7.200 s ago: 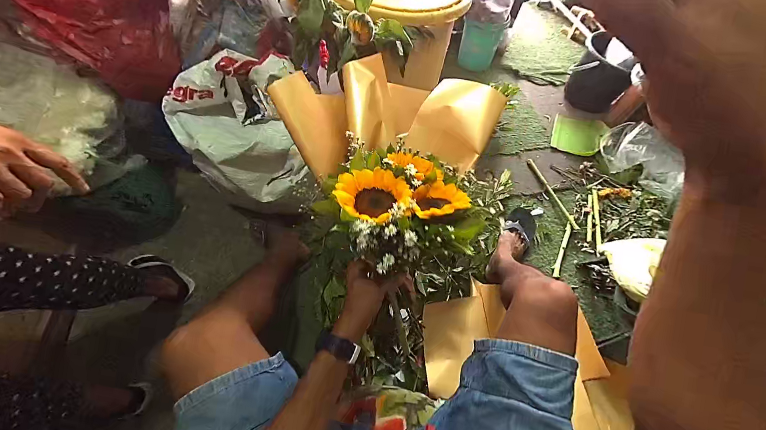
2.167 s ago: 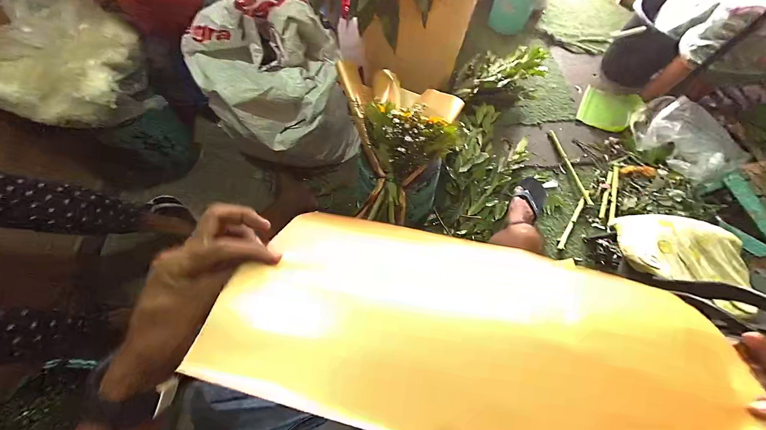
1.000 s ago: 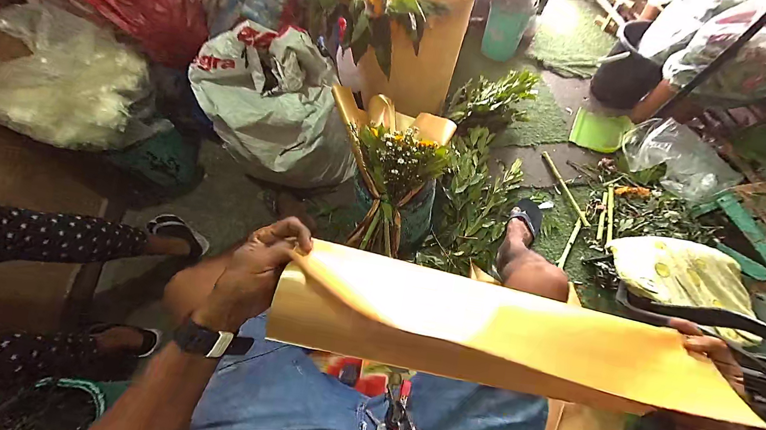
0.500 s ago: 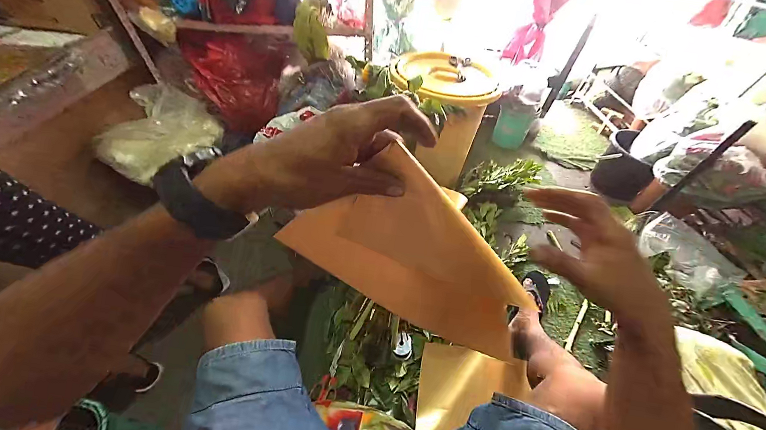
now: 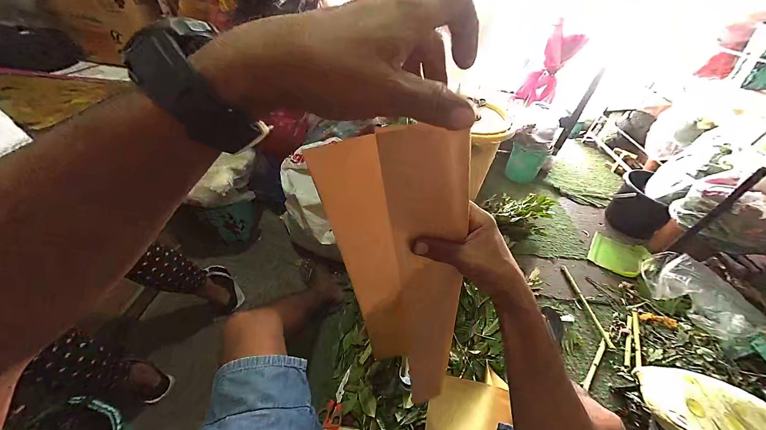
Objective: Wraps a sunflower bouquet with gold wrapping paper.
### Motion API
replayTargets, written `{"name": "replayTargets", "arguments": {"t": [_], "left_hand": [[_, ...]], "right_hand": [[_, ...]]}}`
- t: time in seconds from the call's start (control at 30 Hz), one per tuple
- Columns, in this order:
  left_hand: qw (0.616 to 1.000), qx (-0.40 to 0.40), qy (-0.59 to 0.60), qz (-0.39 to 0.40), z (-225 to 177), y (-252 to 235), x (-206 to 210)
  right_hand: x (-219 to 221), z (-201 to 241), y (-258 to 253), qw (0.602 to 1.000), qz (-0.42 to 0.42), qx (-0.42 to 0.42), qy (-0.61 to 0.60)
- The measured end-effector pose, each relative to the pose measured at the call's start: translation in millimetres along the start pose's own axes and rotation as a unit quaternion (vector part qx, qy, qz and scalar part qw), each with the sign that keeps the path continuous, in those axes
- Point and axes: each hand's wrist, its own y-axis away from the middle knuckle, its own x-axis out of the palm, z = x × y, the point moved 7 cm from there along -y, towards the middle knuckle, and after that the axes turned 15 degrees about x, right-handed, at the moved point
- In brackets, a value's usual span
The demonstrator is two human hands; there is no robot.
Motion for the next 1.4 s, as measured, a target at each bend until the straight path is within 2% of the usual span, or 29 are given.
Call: {"name": "replayTargets", "arguments": {"t": [0.13, 0.23, 0.3, 0.4, 0.5, 0.67, 0.77, 0.93, 1.2, 1.4], "left_hand": [[0.999, 0.012, -0.038, 0.024, 10, -5, 15], [0.997, -0.014, -0.071, 0.010, 24, -9, 23], [0.998, -0.014, -0.058, 0.009, 30, -12, 27], [0.998, 0.005, -0.025, 0.058, 35, -18, 41], [0.997, 0.001, 0.019, 0.070, 42, -25, 49], [0.995, -0.030, 0.048, 0.083, 50, -33, 47], [0.992, -0.039, 0.054, 0.107, 60, -40, 50], [0.989, -0.044, 0.058, 0.125, 76, -54, 60], [0.971, -0.074, 0.167, 0.152, 103, -74, 88], [0.961, -0.104, 0.180, 0.181, 137, -84, 116]], "right_hand": [[1, -6, 2, 0.999, -0.037, 0.011, -0.002], [-3, -15, 3, 0.998, -0.051, 0.026, -0.007], [-6, -19, 5, 0.997, -0.065, 0.027, -0.008], [-9, -21, 7, 0.996, -0.079, 0.028, -0.007], [-12, -27, 11, 0.999, -0.048, 0.022, -0.001], [-22, -76, 28, 0.997, 0.041, 0.064, -0.006], [-22, -113, 42, 0.995, 0.073, 0.057, -0.043], [-20, -156, 58, 0.992, 0.070, 0.080, -0.074], [-20, -210, 77, 0.975, 0.088, 0.111, -0.169], [-21, -235, 80, 0.967, 0.054, 0.136, -0.208]]}}
